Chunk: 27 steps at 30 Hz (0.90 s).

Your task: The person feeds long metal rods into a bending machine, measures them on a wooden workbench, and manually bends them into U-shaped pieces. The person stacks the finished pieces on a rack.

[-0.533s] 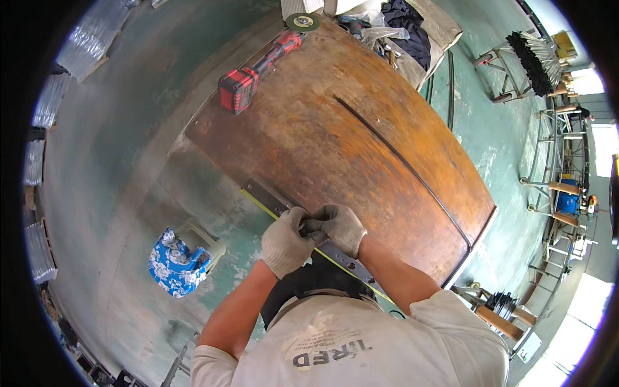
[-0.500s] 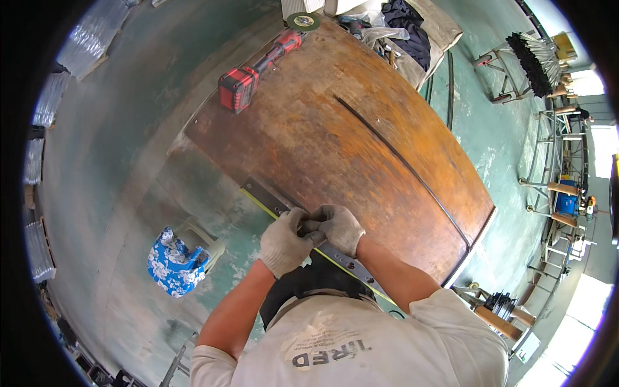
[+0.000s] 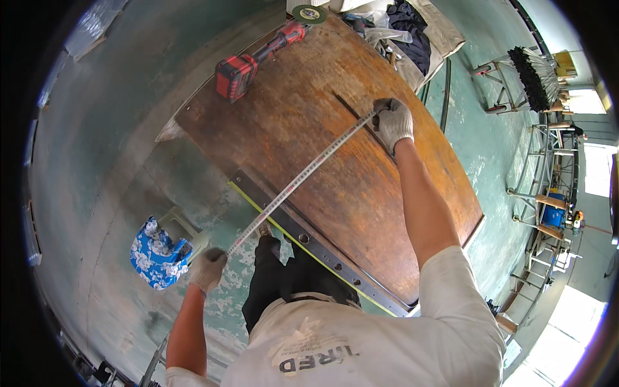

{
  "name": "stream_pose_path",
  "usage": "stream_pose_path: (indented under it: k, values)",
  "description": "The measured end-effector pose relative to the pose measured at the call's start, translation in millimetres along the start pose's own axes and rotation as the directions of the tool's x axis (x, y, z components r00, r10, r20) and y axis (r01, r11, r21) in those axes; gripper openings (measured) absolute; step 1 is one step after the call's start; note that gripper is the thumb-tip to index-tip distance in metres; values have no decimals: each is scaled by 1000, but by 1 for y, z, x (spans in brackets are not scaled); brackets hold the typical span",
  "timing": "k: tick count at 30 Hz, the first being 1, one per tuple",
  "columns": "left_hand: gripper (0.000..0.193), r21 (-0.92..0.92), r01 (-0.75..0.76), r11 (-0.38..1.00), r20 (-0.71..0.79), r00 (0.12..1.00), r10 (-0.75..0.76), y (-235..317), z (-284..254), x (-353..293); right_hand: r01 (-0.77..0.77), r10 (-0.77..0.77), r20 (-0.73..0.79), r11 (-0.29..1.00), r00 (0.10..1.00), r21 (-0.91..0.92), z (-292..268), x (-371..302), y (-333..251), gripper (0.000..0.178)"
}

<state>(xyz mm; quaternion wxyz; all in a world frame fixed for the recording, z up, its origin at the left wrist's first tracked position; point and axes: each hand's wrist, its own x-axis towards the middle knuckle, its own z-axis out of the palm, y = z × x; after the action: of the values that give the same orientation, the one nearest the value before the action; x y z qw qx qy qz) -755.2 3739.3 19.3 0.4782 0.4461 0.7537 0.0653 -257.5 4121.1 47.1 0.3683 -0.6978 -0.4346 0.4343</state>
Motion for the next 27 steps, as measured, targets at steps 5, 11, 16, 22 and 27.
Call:
stream_pose_path:
  k: [5, 11, 16, 22, 27]
  values:
    - [33, 8, 179, 984, -69, 982, -178, 3, -5, -18, 79, -91, -90, 988, 992, -134, 24, 13, 12, 21]
    - [32, 56, 221, 974, -219, 954, -204, 16, 6, 1, 119, -190, -34, 733, 981, -670, 25, 12, 58, 24]
    - [33, 61, 257, 965, -222, 946, -238, 22, 2, 9, 121, -206, -50, 733, 977, -669, 27, 18, 71, 22]
    - [35, 118, 180, 977, -251, 957, -146, 21, -3, 10, 64, -123, -46, 758, 991, -649, 26, 23, 71, 22]
    - [37, 173, 216, 961, -221, 959, -176, 15, -9, 13, 40, -93, -45, 750, 995, -660, 26, 28, 73, 22]
